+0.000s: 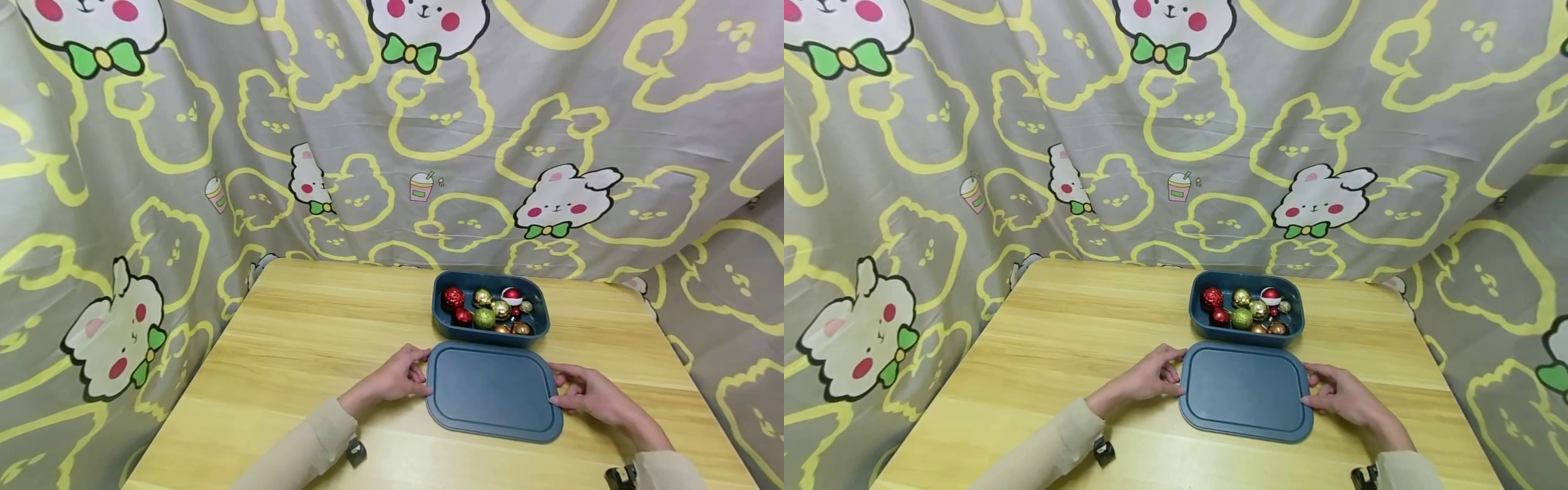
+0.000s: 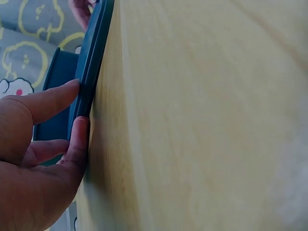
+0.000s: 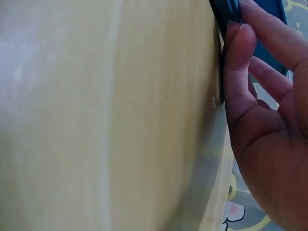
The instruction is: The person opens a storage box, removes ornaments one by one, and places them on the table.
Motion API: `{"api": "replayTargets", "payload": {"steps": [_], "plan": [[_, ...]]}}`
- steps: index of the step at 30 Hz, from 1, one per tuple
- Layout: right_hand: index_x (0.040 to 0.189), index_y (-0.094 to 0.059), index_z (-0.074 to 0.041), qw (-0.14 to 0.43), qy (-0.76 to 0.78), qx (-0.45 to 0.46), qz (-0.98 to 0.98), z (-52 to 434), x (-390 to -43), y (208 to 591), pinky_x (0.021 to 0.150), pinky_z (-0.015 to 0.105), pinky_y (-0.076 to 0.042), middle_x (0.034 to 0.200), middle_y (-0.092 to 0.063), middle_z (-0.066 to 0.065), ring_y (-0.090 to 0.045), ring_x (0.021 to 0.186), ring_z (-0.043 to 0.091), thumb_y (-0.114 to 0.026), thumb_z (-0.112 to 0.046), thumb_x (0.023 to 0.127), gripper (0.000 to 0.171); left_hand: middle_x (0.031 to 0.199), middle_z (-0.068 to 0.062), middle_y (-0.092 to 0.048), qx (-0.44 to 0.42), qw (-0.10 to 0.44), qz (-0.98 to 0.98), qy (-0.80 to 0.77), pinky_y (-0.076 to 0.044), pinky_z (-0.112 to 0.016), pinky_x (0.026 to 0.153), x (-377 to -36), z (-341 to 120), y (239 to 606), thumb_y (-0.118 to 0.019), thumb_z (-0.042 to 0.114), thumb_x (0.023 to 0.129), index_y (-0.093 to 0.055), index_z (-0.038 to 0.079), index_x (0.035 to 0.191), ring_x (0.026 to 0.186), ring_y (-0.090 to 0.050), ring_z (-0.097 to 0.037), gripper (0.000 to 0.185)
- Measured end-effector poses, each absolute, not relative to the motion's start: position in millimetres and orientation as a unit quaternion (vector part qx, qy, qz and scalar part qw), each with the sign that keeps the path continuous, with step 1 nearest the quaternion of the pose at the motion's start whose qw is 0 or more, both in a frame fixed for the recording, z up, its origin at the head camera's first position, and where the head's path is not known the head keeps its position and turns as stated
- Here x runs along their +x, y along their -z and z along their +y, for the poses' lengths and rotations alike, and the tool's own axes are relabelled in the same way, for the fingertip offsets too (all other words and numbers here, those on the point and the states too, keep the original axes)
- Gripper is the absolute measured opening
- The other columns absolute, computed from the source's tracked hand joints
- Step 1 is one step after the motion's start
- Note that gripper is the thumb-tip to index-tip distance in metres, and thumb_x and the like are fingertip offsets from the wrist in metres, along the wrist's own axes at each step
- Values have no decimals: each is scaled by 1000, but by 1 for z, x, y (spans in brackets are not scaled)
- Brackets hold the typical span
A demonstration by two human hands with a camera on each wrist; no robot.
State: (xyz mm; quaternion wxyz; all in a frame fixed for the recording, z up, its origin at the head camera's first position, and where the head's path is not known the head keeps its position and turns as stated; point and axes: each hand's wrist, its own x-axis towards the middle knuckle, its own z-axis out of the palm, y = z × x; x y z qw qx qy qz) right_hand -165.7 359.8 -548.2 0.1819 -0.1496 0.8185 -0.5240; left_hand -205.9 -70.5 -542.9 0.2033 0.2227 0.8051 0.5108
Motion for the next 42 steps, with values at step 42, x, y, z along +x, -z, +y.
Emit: {"api": "replayTargets", "payload": {"steps": [42], "plan": [[151, -42, 8, -52, 498, -3, 865, 365, -199, 520, 73, 26, -61, 103, -63, -3, -69, 84, 3, -50, -29, 111, 55, 139, -20, -52, 217, 88, 826, -513, -56, -27, 86, -236, -67, 516, -70, 11, 99, -49, 5, 151, 102, -64, -20, 57]]}}
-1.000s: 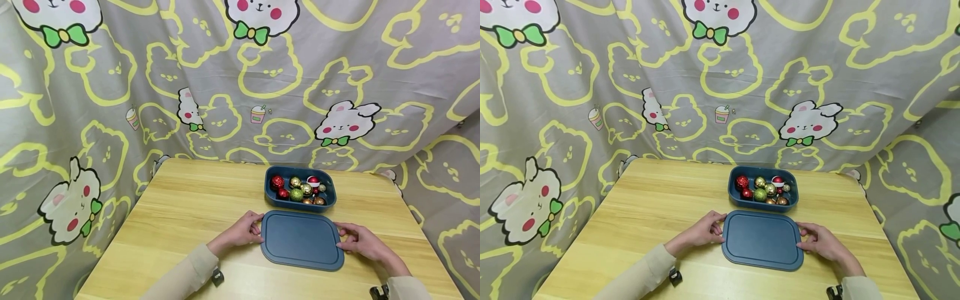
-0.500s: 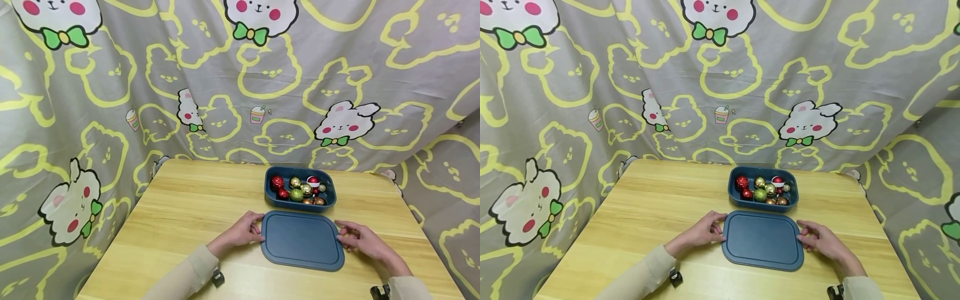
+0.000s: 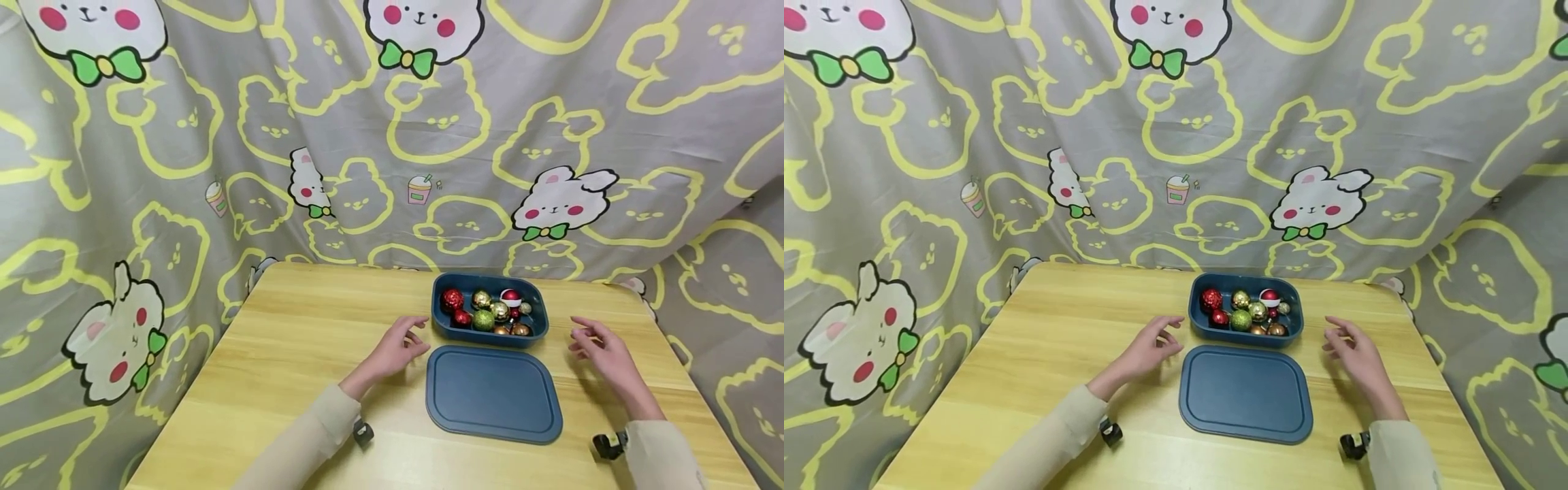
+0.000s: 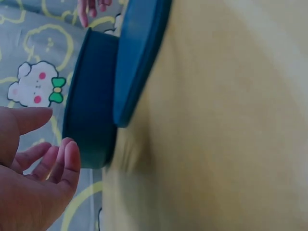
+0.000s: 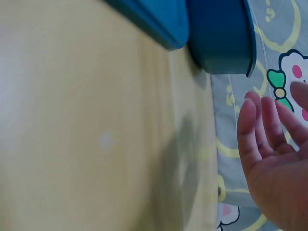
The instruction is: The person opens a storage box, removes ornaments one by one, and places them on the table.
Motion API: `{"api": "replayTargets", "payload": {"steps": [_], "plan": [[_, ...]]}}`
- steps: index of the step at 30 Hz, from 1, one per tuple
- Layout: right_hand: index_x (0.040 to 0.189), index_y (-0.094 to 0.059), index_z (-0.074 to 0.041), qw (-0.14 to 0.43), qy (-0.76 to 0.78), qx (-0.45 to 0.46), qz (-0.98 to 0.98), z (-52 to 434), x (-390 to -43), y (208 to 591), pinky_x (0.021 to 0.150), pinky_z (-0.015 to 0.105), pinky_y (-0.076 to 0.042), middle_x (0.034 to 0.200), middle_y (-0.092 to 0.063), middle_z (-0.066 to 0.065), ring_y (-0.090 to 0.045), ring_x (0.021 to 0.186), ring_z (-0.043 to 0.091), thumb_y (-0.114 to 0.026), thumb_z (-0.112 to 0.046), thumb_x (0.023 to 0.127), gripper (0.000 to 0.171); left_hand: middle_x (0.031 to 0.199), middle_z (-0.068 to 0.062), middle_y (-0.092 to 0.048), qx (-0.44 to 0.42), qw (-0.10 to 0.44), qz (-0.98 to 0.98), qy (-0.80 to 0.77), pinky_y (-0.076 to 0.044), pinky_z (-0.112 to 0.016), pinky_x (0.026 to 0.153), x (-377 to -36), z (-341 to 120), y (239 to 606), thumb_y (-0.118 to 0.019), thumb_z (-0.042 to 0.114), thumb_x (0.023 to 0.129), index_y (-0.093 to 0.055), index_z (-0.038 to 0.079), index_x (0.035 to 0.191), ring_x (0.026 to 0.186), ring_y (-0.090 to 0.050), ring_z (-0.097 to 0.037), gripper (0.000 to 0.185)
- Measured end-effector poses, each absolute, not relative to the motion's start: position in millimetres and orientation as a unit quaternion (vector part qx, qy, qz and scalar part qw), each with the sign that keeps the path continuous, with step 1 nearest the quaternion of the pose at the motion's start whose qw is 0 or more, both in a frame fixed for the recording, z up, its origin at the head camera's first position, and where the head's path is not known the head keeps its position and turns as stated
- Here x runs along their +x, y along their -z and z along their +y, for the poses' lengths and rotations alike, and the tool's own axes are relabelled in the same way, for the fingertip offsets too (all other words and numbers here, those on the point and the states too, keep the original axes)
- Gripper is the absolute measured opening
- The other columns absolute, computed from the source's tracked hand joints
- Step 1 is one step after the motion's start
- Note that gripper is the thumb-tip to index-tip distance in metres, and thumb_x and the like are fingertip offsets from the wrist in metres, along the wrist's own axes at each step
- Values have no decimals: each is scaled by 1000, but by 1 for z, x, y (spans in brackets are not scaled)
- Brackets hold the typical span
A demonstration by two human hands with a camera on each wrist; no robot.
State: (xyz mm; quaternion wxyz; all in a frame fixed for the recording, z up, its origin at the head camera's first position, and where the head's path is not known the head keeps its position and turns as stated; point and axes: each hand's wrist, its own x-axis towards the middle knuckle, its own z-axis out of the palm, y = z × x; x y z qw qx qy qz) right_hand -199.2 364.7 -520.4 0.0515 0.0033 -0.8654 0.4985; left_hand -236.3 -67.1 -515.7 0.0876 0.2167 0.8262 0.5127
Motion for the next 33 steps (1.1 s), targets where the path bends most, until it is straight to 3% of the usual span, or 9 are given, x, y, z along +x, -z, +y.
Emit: {"api": "replayTargets", "payload": {"steps": [3, 9, 16, 19, 22, 25, 28, 30, 33], "plan": [[154, -37, 9, 60, -529, -15, -847, 362, -212, 518, 74, 26, -61, 105, -60, -8, -67, 87, -1, -46, -31, 112, 59, 139, -21, -53, 222, 73, 826, -513, -57, -27, 86, -246, -61, 509, -69, 11, 100, -49, 7, 152, 102, -64, -19, 55], [156, -35, 8, 64, -554, -55, -828, 346, -237, 514, 77, 22, -60, 121, -56, 13, -65, 90, -5, -40, -36, 113, 62, 137, -20, -56, 238, 19, 832, -500, -56, -29, 84, -268, -47, 502, -68, 15, 101, -52, 8, 149, 105, -63, -23, 51], [159, -33, 4, 64, -576, -87, -810, 327, -260, 513, 81, 22, -58, 133, -48, 24, -60, 95, 1, -28, -41, 113, 64, 138, -11, -60, 248, -30, 863, -438, -53, -43, 96, -296, -31, 502, -67, 17, 102, -54, 10, 149, 118, -59, -27, 49], [161, -30, 1, 58, -574, -90, -812, 322, -265, 517, 78, 18, -55, 137, -47, 27, -55, 93, -1, -26, -38, 114, 61, 139, -7, -61, 243, -41, 877, -413, -50, -44, 103, -304, -26, 503, -68, 18, 102, -55, 12, 148, 123, -57, -25, 48], [163, -28, -3, 51, -564, -88, -820, 320, -270, 520, 75, 13, -50, 143, -46, 29, -55, 98, 4, -26, -35, 114, 58, 139, -6, -63, 241, -54, 887, -391, -48, -44, 108, -312, -21, 504, -69, 19, 101, -57, 13, 147, 127, -56, -24, 47], [164, -27, -7, 47, -553, -81, -828, 318, -274, 520, 90, 25, -50, 147, -45, 32, -57, 116, 26, -25, -33, 114, 57, 138, -6, -64, 244, -68, 893, -371, -45, -46, 111, -319, -18, 506, -70, 21, 100, -59, 12, 145, 128, -56, -26, 47], [164, -29, -7, 46, -547, -74, -833, 315, -277, 521, 108, 47, -42, 152, -42, 32, -46, 133, 43, -25, -34, 114, 56, 138, -6, -64, 248, -74, 898, -355, -43, -48, 112, -321, -16, 507, -71, 22, 100, -60, 12, 145, 129, -55, -28, 47], [163, -30, -6, 47, -546, -70, -834, 314, -279, 523, 114, 56, -33, 152, -41, 33, -41, 137, 45, -26, -32, 114, 55, 139, -7, -63, 250, -71, 901, -348, -43, -49, 113, -321, -14, 508, -71, 22, 100, -59, 12, 145, 131, -54, -29, 48], [162, -32, -4, 49, -541, -68, -837, 313, -281, 526, 114, 55, -31, 148, -43, 33, -41, 136, 43, -26, -29, 114, 54, 143, -9, -61, 255, -60, 903, -341, -42, -50, 115, -321, -11, 509, -70, 23, 101, -57, 12, 147, 134, -52, -30, 49]]}}
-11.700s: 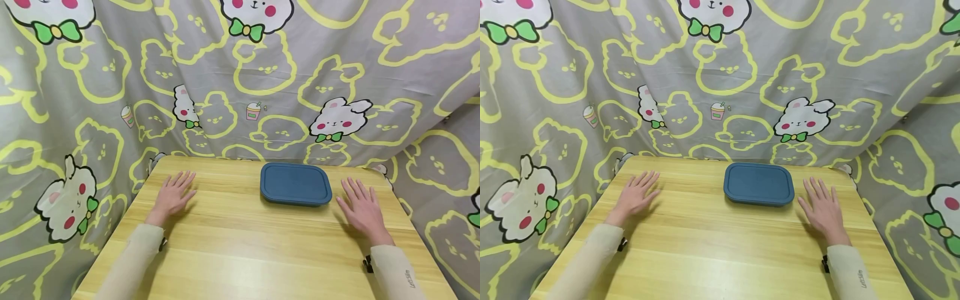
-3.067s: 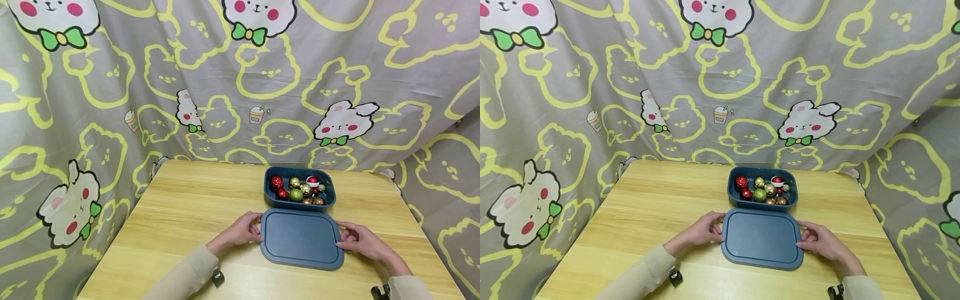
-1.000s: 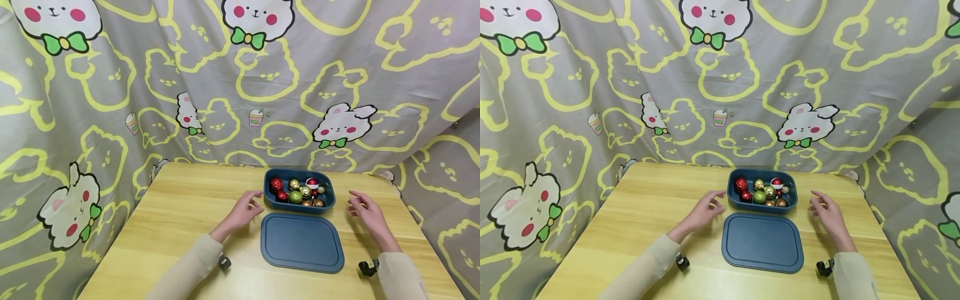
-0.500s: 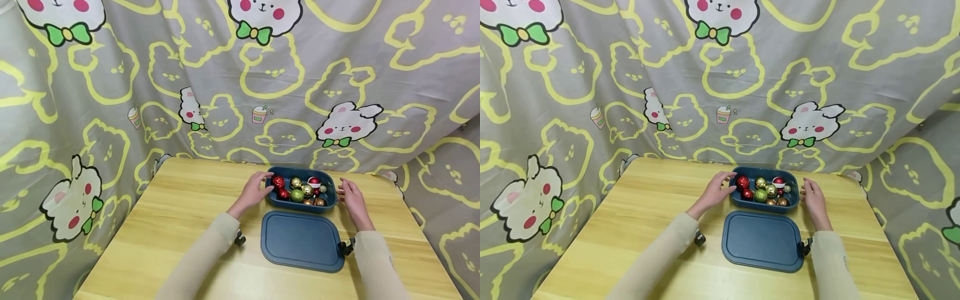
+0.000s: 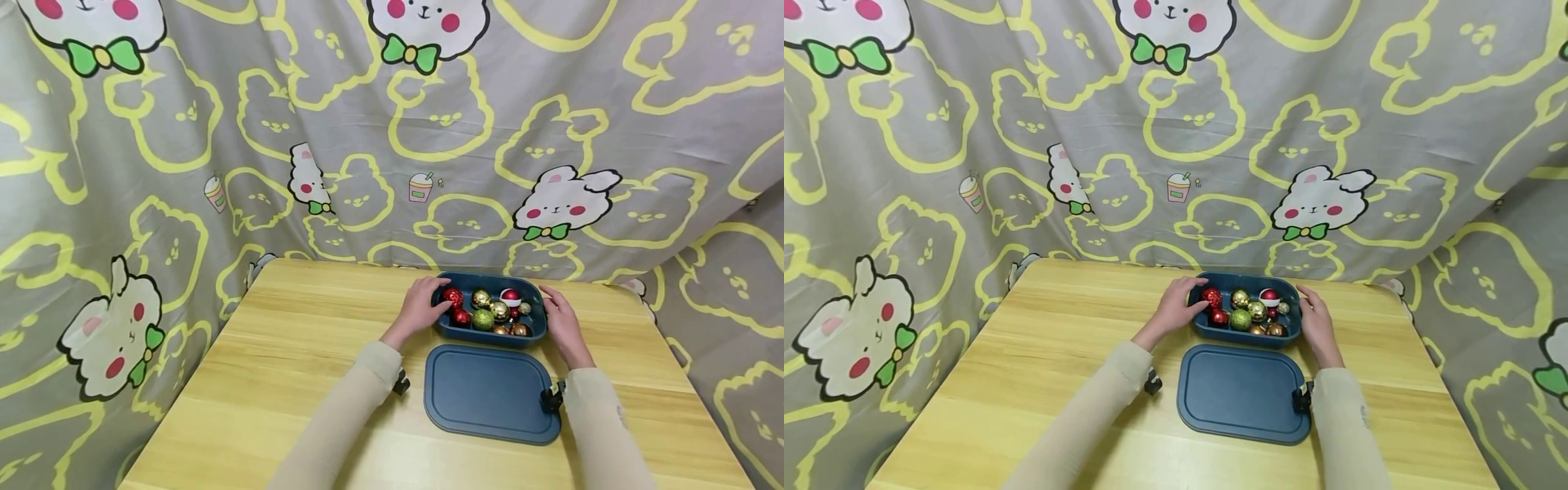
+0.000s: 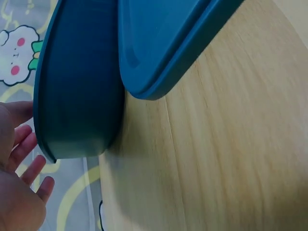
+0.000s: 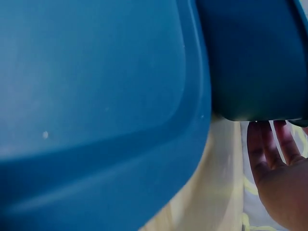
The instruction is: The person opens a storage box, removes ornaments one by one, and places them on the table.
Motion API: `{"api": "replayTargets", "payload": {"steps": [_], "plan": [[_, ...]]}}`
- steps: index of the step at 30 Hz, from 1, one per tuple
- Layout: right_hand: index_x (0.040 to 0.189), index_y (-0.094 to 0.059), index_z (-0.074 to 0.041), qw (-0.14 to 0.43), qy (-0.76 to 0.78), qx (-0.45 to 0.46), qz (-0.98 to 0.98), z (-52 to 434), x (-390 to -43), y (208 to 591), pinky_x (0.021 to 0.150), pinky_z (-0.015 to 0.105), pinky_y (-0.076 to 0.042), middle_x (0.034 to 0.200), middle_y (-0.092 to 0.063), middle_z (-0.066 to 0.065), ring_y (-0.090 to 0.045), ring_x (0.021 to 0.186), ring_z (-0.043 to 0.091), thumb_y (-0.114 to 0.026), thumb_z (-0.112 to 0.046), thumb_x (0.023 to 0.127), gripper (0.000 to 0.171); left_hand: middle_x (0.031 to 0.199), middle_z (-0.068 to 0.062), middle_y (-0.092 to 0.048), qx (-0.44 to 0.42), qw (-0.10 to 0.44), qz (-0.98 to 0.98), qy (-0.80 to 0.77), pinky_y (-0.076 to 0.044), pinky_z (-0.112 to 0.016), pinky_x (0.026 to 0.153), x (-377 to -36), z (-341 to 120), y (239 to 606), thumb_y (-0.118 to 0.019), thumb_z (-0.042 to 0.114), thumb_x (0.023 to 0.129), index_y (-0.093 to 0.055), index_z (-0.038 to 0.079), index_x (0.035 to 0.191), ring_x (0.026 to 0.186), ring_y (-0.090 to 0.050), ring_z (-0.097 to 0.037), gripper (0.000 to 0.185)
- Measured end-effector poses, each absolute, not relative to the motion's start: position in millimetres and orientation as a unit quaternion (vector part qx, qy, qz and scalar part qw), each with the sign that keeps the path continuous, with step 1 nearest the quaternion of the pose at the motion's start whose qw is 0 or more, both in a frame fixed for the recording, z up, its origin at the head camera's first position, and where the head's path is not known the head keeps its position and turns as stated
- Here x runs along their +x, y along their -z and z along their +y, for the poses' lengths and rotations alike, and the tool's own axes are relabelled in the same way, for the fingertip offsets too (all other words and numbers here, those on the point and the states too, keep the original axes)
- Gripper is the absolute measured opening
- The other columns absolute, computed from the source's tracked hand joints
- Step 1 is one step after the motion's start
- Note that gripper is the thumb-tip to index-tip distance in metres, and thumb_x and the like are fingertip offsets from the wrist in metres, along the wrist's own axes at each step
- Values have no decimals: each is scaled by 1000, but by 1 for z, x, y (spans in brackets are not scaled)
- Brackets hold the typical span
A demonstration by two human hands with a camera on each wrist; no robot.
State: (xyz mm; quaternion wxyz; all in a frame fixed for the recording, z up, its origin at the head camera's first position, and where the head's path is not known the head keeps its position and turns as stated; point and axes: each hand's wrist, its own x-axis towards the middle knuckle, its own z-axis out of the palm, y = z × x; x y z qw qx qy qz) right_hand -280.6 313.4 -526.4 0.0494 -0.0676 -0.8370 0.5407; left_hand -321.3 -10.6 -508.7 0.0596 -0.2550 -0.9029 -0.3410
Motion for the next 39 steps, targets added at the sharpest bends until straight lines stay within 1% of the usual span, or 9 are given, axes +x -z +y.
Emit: {"api": "replayTargets", "payload": {"steps": [5, 9, 12, 17, 21, 24, 28, 32, 39], "plan": [[162, -31, -5, 40, -517, -64, -853, 313, -281, 532, 107, 53, -35, 146, -44, 33, -44, 130, 43, -24, -26, 114, 53, 146, -9, -59, -249, 48, -911, 326, -42, -49, 116, -321, -7, 510, -68, 25, 102, -56, 12, 148, 136, -51, -31, 50], [162, -31, -7, 38, -508, -64, -858, 314, -282, 535, 107, 52, -36, 144, -45, 32, -46, 128, 43, -24, -25, 114, 52, 147, -8, -58, -240, 43, -921, 305, -42, -48, 116, -322, -5, 512, -68, 26, 102, -56, 13, 148, 138, -50, -30, 50], [163, -30, -8, 36, -504, -60, -861, 315, -282, 536, 109, 55, -35, 143, -45, 33, -46, 128, 44, -24, -28, 114, 53, 153, -7, -54, -247, 36, -929, 273, -41, -48, 118, -323, -5, 513, -66, 29, 103, -50, 15, 153, 142, -46, -29, 54], [164, -24, -9, 18, -489, -36, -871, 318, -281, 537, 113, 63, -32, 145, -43, 35, -43, 131, 48, -21, -34, 114, 56, 161, -5, -46, -268, 15, -935, 232, -39, -48, 120, -321, -3, 514, -59, 32, 107, -41, 15, 160, 146, -42, -28, 59], [164, -21, -7, 9, -486, -13, -874, 322, -280, 537, 116, 65, -28, 152, -36, 38, -38, 136, 49, -21, -35, 114, 58, 157, -4, -50, -269, 19, -938, 217, -41, -48, 117, -320, -3, 515, -57, 34, 107, -42, 16, 159, 143, -44, -27, 57], [164, -20, -5, 8, -486, -3, -874, 323, -281, 537, 115, 65, -28, 154, -34, 39, -37, 137, 49, -21, -34, 114, 57, 154, -2, -53, -269, 28, -941, 205, -43, -48, 114, -321, -3, 517, -57, 37, 107, -44, 18, 159, 142, -45, -26, 57], [164, -19, -4, 3, -493, 2, -870, 322, -282, 539, 112, 62, -31, 147, -39, 39, -42, 131, 48, -21, -33, 114, 57, 151, -2, -54, -263, 31, -945, 191, -45, -46, 110, -322, -4, 516, -59, 40, 106, -46, 20, 158, 140, -46, -24, 57], [164, -17, -5, -3, -497, 4, -868, 322, -281, 540, 112, 60, -32, 146, -39, 39, -43, 129, 46, -21, -32, 115, 57, 149, -1, -54, -258, 29, -953, 159, -47, -43, 105, -325, -2, 514, -60, 42, 105, -49, 23, 156, 137, -46, -22, 56], [165, -17, -7, -5, -491, -4, -871, 325, -279, 538, 113, 62, -31, 146, -39, 39, -42, 129, 48, -21, -35, 114, 58, 148, 3, -57, -265, 23, -957, 114, -48, -42, 103, -333, 7, 515, -61, 41, 104, -57, 26, 146, 135, -48, -19, 45]]}}
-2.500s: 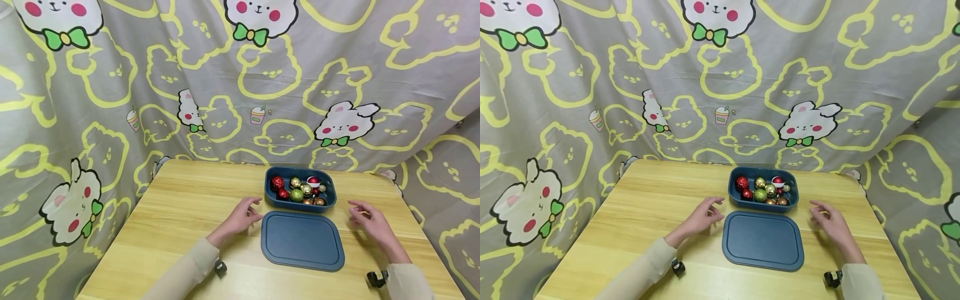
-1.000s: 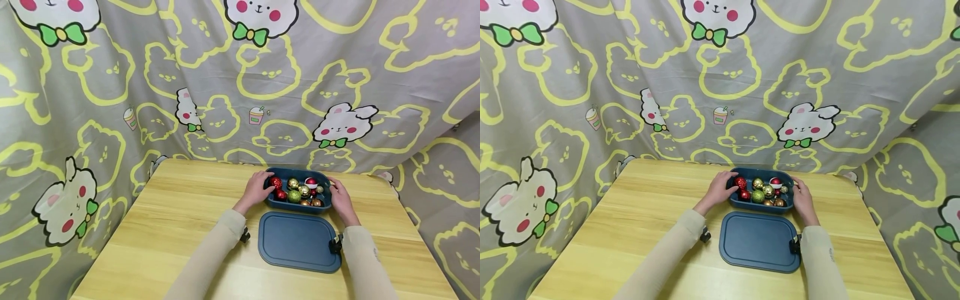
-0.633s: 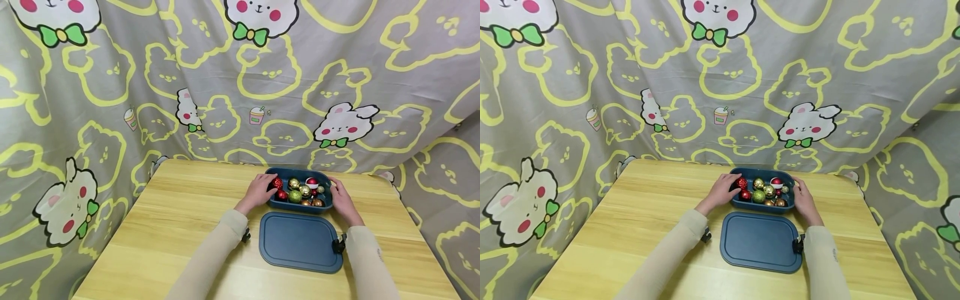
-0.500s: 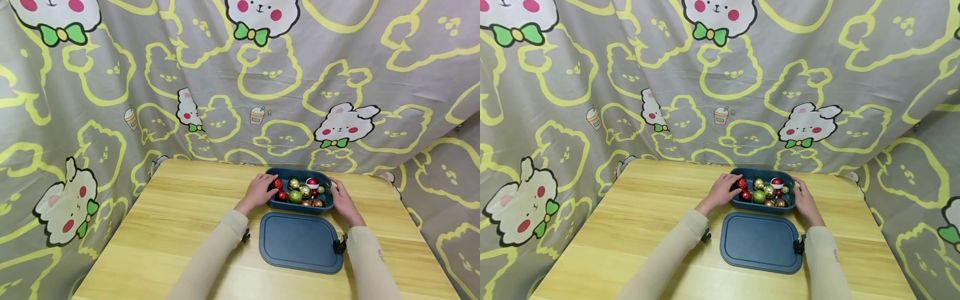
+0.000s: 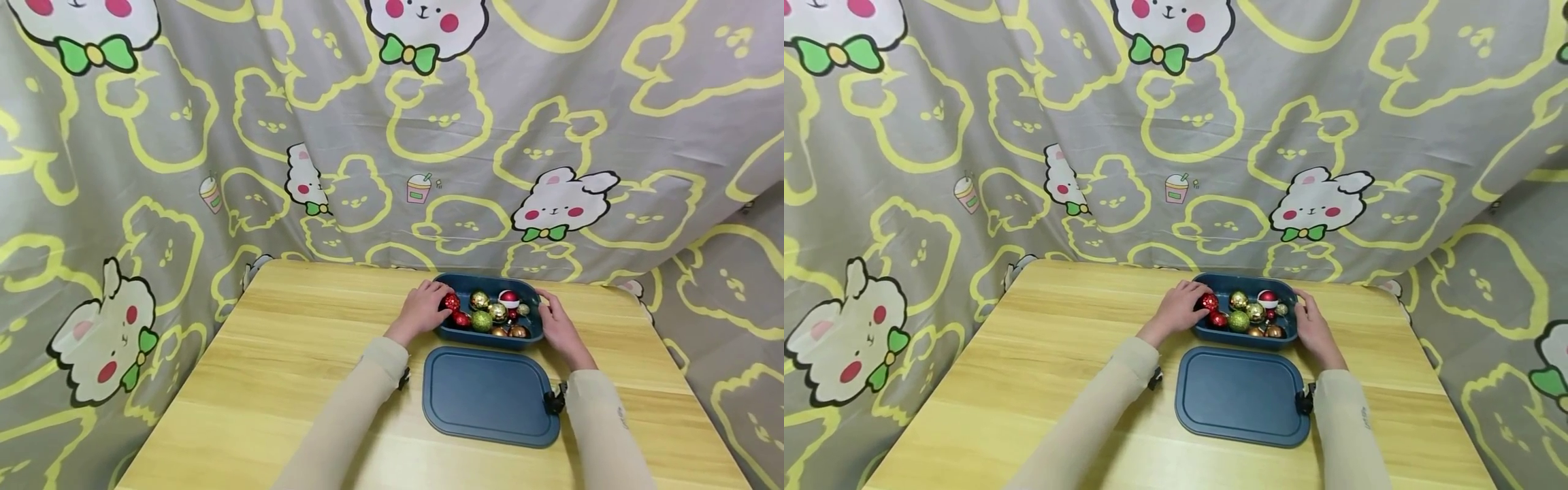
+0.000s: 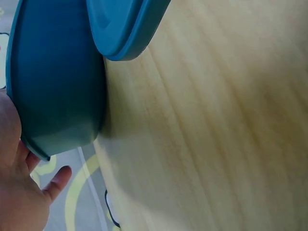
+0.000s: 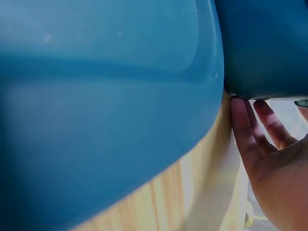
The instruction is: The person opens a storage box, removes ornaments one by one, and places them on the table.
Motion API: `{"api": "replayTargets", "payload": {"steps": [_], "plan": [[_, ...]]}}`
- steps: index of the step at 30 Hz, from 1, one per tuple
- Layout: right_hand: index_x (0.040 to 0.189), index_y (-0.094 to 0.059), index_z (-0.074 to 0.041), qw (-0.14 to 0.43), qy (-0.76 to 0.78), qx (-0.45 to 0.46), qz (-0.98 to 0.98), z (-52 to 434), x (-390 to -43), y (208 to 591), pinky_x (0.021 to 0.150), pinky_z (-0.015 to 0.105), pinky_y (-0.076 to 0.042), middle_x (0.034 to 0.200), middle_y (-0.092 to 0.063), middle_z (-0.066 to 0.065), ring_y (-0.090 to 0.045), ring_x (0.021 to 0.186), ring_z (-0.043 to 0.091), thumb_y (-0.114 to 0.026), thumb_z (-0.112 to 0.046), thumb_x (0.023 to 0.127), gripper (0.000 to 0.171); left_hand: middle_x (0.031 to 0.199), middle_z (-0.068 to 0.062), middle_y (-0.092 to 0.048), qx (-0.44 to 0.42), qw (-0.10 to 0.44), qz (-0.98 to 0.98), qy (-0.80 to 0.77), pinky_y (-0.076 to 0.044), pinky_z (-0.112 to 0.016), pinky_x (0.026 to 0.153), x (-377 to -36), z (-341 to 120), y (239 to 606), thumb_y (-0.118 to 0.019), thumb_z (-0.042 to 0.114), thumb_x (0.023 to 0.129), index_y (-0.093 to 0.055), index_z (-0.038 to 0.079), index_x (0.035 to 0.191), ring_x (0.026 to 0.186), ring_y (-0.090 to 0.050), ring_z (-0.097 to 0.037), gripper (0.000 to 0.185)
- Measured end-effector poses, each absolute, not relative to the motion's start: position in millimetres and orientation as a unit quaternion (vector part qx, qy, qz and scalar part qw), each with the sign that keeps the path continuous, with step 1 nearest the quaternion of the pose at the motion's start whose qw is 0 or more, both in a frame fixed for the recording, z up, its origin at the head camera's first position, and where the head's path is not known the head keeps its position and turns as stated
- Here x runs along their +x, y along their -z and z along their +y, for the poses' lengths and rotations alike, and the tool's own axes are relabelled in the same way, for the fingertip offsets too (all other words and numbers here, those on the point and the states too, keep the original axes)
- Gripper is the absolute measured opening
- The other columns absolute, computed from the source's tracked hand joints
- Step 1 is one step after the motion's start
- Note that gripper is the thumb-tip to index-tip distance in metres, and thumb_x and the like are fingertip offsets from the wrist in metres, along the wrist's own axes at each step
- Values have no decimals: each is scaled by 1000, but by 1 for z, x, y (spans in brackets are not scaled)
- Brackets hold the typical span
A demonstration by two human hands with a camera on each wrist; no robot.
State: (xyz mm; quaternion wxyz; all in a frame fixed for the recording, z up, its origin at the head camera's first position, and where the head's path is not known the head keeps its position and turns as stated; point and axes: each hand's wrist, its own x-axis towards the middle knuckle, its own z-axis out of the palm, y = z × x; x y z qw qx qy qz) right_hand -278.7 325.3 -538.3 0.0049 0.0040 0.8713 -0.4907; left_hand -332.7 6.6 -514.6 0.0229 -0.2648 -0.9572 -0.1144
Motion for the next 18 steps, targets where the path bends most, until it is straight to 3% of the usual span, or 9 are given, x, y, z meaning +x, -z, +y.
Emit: {"api": "replayTargets", "payload": {"steps": [9, 18], "plan": [[165, -16, -7, 5, 488, -1, 873, 324, -281, 540, 111, 62, -33, 144, -40, 39, -44, 128, 48, -21, -35, 114, 58, 147, 4, -60, -263, 10, -958, 111, -48, -42, 103, -330, 7, 513, -64, 40, 102, -56, 28, 147, 135, -50, -18, 47], [166, -16, -9, 8, 490, 6, 872, 324, -281, 540, 112, 63, -31, 145, -38, 38, -41, 129, 48, -21, -38, 114, 59, 147, 2, -59, -272, -5, -955, 121, -46, -45, 109, -330, 9, 510, -68, 38, 101, -58, 25, 147, 143, -49, -26, 48]]}}
